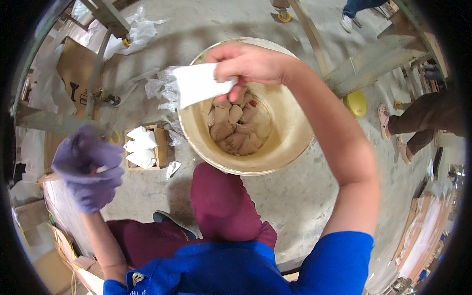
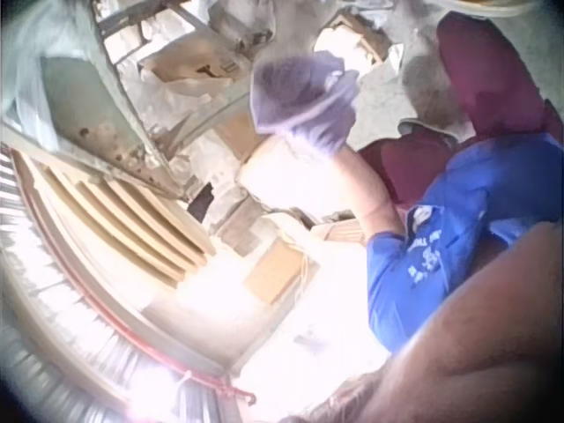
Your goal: The person wipes the surface of a large wooden panel with a cloth and a white pad. They then move to a bucket, pick up white pads, and wipe them with a cloth before placing them into a small wooden box.
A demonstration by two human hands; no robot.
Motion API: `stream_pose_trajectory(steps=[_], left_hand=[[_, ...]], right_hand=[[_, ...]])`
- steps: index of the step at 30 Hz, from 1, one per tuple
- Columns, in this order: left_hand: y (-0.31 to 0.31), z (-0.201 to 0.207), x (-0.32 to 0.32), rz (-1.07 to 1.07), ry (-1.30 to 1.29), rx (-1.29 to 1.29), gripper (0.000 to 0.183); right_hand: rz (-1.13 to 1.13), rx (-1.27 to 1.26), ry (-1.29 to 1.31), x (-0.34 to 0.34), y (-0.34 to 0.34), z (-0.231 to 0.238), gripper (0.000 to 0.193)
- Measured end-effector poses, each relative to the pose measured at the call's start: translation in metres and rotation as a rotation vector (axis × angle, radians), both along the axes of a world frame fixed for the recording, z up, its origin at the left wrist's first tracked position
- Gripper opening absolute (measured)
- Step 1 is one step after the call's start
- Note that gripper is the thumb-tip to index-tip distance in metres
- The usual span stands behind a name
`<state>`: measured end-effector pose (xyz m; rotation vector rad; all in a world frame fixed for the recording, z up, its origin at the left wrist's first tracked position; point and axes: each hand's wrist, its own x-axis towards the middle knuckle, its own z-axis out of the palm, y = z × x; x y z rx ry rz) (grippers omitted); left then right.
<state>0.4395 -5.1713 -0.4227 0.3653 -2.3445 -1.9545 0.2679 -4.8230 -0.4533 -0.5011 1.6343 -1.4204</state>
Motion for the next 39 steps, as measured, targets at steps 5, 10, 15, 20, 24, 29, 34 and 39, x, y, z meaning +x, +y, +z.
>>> stream_pose_trajectory(steps=[5,10,15,20,24,29,34,39], left_hand=[[0.032,-0.01,-0.021,-0.217,0.161,-0.328,0.035],[0.017,-0.017,-0.03,-0.087,0.279,-0.678,0.033],[-0.033,-0.018,-0.023,0.123,0.1,-0.906,0.027],[-0.101,-0.044,0.009,0.151,0.445,-0.588,0.023],[-0.139,-0.059,0.019,0.395,0.428,-0.325,0.018],[-0.173,-0.063,0.02,0.616,0.381,-0.014,0.029],[-0.213,-0.05,0.041,0.83,0.417,0.172,0.03],[-0.226,-0.051,0.057,0.874,0.322,0.338,0.033]], right_hand=[[0.148,-0.038,0.466,0.048,-0.126,0.038,0.024],[-0.178,-0.136,0.927,0.07,-0.22,0.017,0.021],[-0.165,-0.233,0.554,0.078,-0.266,0.013,0.021],[0.031,-0.181,0.339,0.095,-0.318,0.009,0.036],[0.01,-0.33,0.071,0.102,-0.35,-0.012,0.034],[-0.086,-0.411,-0.183,0.114,-0.373,-0.068,0.022],[-0.111,-0.388,0.012,0.11,-0.388,-0.124,0.023],[0.142,-0.115,0.768,0.11,-0.413,-0.187,0.025]])
